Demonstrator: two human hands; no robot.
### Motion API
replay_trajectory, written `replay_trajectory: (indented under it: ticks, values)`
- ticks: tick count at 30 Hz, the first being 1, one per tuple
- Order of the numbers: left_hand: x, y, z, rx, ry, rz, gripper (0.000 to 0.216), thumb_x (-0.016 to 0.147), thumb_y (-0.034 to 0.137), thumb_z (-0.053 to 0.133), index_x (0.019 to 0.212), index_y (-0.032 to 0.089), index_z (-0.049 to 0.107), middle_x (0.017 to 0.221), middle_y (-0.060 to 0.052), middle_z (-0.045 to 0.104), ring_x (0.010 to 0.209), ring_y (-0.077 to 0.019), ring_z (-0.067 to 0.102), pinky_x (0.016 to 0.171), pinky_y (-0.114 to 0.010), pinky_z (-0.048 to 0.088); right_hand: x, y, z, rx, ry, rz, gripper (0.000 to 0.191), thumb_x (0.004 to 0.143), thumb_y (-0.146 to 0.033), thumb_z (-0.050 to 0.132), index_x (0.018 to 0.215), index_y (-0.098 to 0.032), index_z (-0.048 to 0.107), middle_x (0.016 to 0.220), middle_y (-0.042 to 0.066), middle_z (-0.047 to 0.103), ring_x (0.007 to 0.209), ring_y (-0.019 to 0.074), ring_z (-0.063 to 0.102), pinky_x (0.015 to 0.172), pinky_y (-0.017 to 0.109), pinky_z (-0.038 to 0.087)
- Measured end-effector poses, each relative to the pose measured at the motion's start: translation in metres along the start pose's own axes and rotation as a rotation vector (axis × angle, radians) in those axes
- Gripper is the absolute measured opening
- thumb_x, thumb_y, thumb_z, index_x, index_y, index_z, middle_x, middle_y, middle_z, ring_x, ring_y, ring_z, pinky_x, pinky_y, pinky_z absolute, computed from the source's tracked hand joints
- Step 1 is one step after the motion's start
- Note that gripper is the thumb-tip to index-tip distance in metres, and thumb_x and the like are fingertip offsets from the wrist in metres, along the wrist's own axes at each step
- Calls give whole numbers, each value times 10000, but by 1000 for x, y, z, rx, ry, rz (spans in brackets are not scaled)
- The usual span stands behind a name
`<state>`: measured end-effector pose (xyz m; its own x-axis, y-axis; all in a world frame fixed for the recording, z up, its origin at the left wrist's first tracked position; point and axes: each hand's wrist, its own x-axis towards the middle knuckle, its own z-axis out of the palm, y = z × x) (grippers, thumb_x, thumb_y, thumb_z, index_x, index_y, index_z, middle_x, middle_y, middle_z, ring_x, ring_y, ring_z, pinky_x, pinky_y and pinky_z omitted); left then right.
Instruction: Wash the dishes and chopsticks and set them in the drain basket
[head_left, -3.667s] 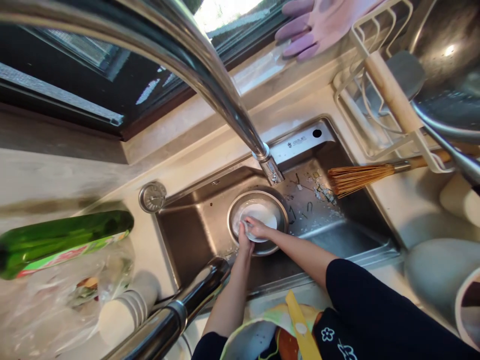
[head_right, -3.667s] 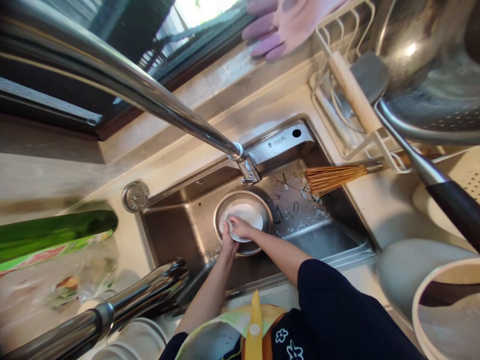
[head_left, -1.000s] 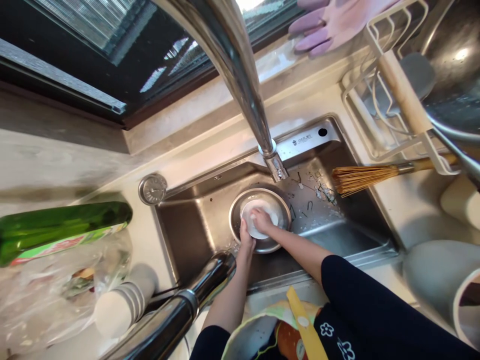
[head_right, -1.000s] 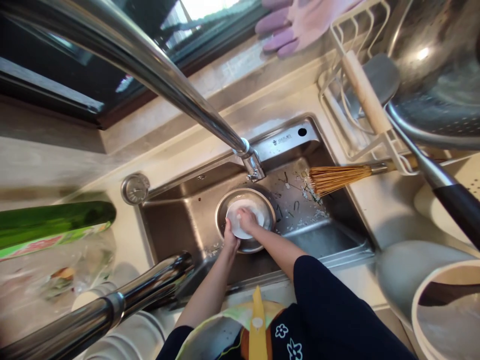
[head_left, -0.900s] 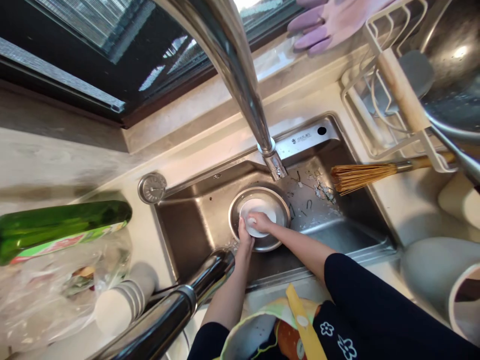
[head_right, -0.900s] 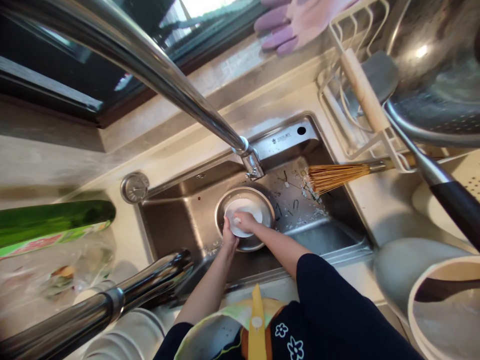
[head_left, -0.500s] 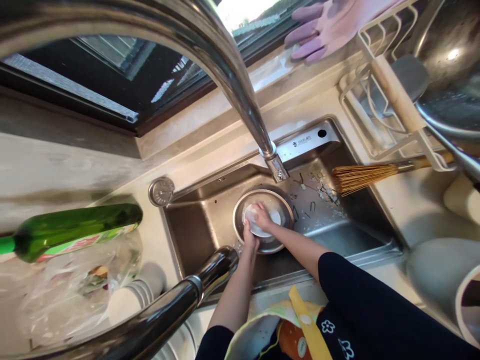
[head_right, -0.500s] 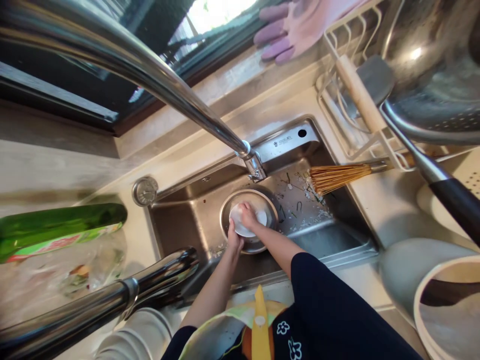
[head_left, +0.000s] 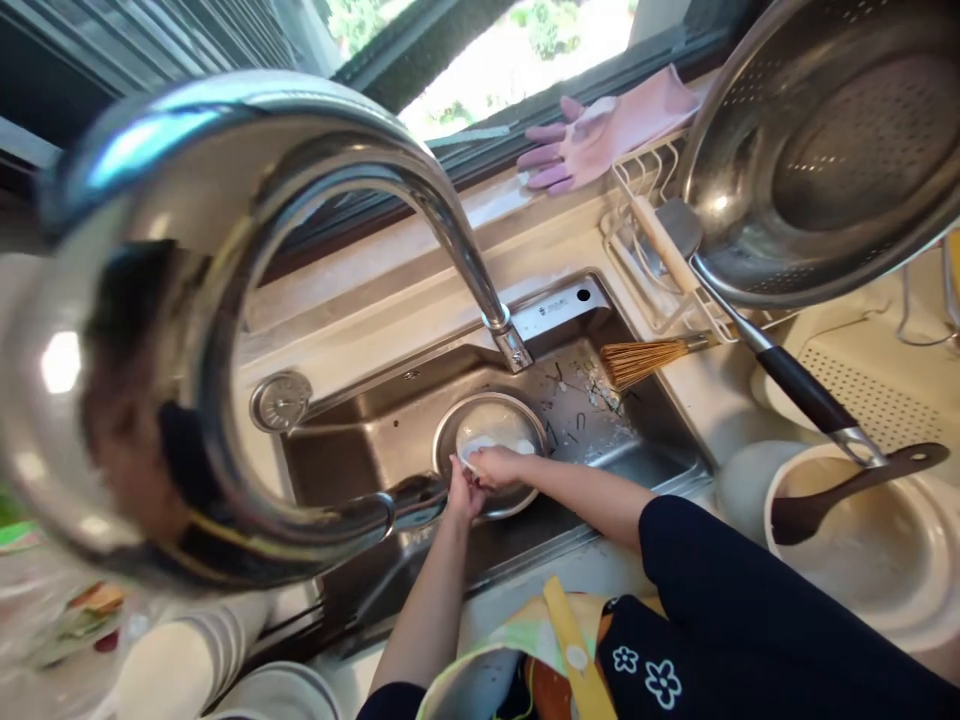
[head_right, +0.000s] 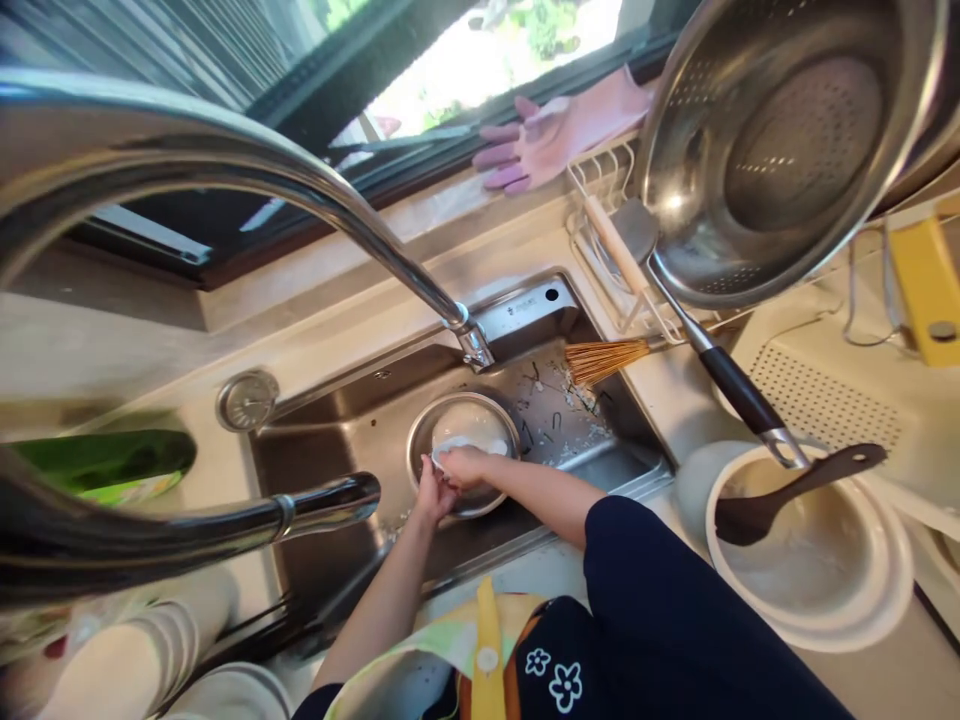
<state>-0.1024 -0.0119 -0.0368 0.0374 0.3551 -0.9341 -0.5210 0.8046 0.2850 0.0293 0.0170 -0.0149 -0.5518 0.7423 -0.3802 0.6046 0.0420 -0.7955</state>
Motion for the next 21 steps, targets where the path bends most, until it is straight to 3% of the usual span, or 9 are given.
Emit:
replay_trajectory:
  ticks: [2, 4, 8, 10, 13, 15, 18, 21]
  values:
    - [-5, -5, 2, -40, -11, 32, 540, 934, 601, 359, 1006, 168, 673, 813, -101, 715, 939, -260, 691, 882, -438, 531, 0, -2, -10, 87, 98, 46, 244, 746, -301, 708, 949, -167, 688, 902, 101, 709, 833, 254, 636, 767, 354, 493]
    - [-9, -11, 5, -109, -31, 63, 460, 946, 522, 393, 1021, 167, 676, 830, -100, 726, 946, -261, 694, 899, -447, 527, -1, -2, -19, 232, 169, 106, 241, 781, -411, 676, 829, -175, 689, 814, 68, 703, 778, 215, 618, 727, 315, 484]
    - [-19, -16, 2, -201, -34, 113, 403, 910, 479, 473, 1097, 191, 683, 929, -108, 744, 1009, -278, 684, 924, -468, 522, -6, 6, -27, 716, 176, 270, 493, 926, -556, 400, 829, -162, 679, 764, 48, 696, 714, 168, 633, 618, 253, 477]
    - [-26, -9, -6, -212, -40, 121, 409, 891, 486, 513, 1121, 194, 684, 942, -110, 746, 1047, -281, 673, 944, -467, 515, -6, 13, -28, 808, 190, 379, 589, 955, -578, 297, 853, -146, 684, 789, 80, 708, 734, 185, 658, 605, 262, 482]
    - [-37, 7, -22, -230, -104, 145, 382, 867, 445, 586, 1117, 173, 684, 963, -119, 746, 1097, -278, 655, 985, -453, 497, 0, 25, -24, 480, 153, 495, 632, 947, -601, 317, 753, -133, 695, 772, 133, 710, 795, 233, 677, 663, 295, 491]
    - [-44, 16, -30, -212, -116, 210, 372, 816, 383, 676, 1100, 143, 682, 974, -129, 747, 1091, -282, 658, 992, -448, 496, 5, 31, -18, 214, 100, 488, 593, 961, -545, 337, 767, -126, 710, 825, 159, 717, 887, 255, 677, 768, 318, 493]
    - [-51, 23, -34, -120, -41, 362, 411, 659, 245, 819, 1024, 106, 691, 884, -116, 755, 970, -278, 702, 956, -438, 521, 7, 35, -2, 30, 136, 455, 373, 948, -360, 431, 1087, -113, 674, 1146, 184, 670, 1124, 268, 601, 960, 358, 436]
    - [-55, 22, -32, -32, -15, 453, 439, 556, 184, 865, 955, 100, 703, 832, -103, 756, 869, -267, 721, 915, -438, 540, 3, 34, 13, -138, 251, 395, 476, 862, -211, 519, 1332, -131, 517, 1427, 185, 483, 1364, 287, 388, 1118, 436, 294]
